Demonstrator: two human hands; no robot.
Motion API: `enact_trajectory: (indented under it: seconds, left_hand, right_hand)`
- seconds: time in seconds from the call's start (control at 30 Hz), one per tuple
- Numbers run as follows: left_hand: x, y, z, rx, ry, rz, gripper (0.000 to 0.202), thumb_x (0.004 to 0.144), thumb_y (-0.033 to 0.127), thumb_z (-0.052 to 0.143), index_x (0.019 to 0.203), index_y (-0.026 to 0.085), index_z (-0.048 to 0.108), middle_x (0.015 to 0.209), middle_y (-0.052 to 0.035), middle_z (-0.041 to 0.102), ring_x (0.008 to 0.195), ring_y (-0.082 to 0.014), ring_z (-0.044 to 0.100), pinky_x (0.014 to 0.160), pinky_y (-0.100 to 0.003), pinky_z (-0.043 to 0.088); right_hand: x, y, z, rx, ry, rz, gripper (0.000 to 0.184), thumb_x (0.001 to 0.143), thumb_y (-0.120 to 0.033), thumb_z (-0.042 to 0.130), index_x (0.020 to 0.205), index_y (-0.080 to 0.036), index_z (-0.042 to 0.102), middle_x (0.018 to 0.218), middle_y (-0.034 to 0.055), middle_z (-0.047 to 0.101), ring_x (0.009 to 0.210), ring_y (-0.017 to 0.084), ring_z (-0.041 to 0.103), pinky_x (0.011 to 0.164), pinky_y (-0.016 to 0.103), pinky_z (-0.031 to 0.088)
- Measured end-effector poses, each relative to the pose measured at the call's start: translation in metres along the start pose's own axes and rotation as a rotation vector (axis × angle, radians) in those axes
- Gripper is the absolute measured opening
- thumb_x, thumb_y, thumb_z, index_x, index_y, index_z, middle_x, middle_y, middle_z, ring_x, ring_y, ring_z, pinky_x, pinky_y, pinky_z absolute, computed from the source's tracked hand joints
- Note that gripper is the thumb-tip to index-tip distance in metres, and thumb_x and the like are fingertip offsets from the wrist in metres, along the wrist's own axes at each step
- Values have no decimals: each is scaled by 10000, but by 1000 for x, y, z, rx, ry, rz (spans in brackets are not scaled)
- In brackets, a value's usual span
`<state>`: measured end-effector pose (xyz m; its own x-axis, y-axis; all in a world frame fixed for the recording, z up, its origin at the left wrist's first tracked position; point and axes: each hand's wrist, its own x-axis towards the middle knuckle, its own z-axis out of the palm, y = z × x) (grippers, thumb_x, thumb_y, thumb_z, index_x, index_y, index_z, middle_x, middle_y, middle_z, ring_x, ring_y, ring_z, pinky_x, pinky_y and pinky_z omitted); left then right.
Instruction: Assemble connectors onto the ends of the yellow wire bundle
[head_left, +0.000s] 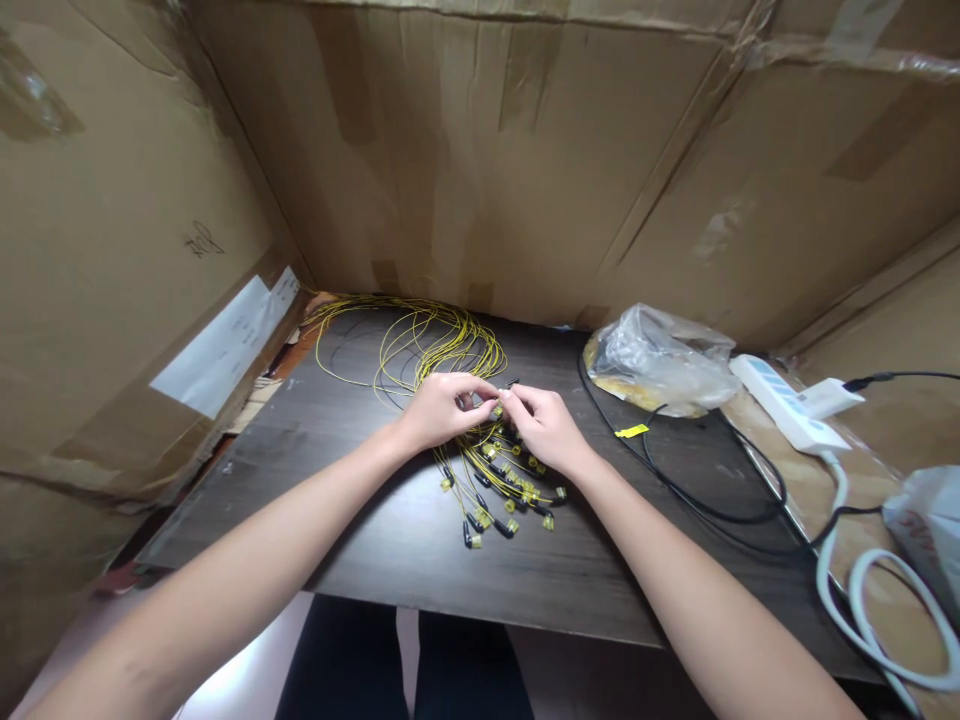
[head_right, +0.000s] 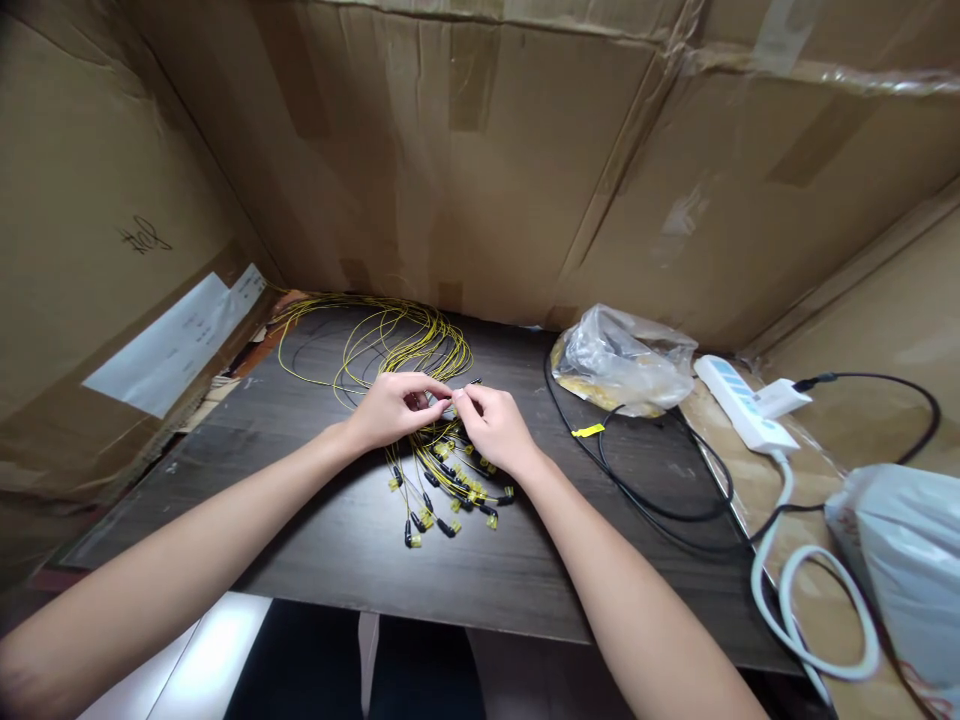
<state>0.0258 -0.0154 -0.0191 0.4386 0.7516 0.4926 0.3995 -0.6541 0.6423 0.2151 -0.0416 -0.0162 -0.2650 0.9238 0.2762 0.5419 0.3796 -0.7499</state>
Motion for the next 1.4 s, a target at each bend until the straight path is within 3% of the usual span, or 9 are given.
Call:
enact_trajectory:
  seconds: [0.3, 0.57, 0.9, 1.1, 1.3, 1.4]
  left_hand:
    - [0, 0, -1, -41, -25, -14, 118, 809, 197, 707, 891, 156, 782, 727, -17, 748, 516, -75, 564, 535, -180, 446]
    - [1, 1, -1, -110, 9, -58, 128, 822, 248, 729, 882, 150, 787, 723, -27, 749, 519, -75, 563, 509, -175, 436]
    - [0, -1, 0, -77, 0, -9, 121, 825, 241, 714, 869, 152, 783, 724, -29, 748, 543, -88, 581, 541, -191, 464]
    - [1, -1, -1, -121, 2, -47, 143, 830, 265, 732, 884, 146, 789, 738, -37, 751, 534, -85, 581, 530, -188, 462]
    - [0, -4, -2, -72, -24, 65, 120, 845, 245, 730, 880, 153, 797, 748, -45, 749, 571, -89, 588, 558, -193, 452]
    - [0, -3, -3, -86, -15, 36, 120, 840, 241, 729, 886, 153, 797, 745, -39, 750, 552, -85, 574, 544, -192, 446]
  right_hand:
    - [-1, -1, 1, -16, 8, -4, 418, 965, -414, 439, 615, -191, 491, 572, -25, 425, 563, 123, 393, 559, 269, 287]
    - [-1, -4, 1, 8, 26, -17, 266, 934, -368, 488, 761, -192, 586, 639, -14, 518, 593, 136, 443, 583, 263, 339]
    - [-1, -4, 0, -15, 4, -6, 407, 970, -425, 434, 647, -193, 519, 600, -8, 479, 596, 137, 432, 578, 274, 328]
    - [0, -4, 0, 91, 41, 27, 172, 869, -347, 551, 800, -192, 584, 692, -8, 560, 581, 132, 458, 563, 266, 356]
    - [0, 0, 1, 83, -10, 43, 413, 947, -437, 445, 608, -202, 472, 568, -26, 432, 556, 127, 407, 553, 268, 314]
    - [0, 0, 1, 66, -3, 26, 428, 964, -450, 423, 629, -195, 503, 599, -13, 476, 591, 135, 443, 583, 270, 334]
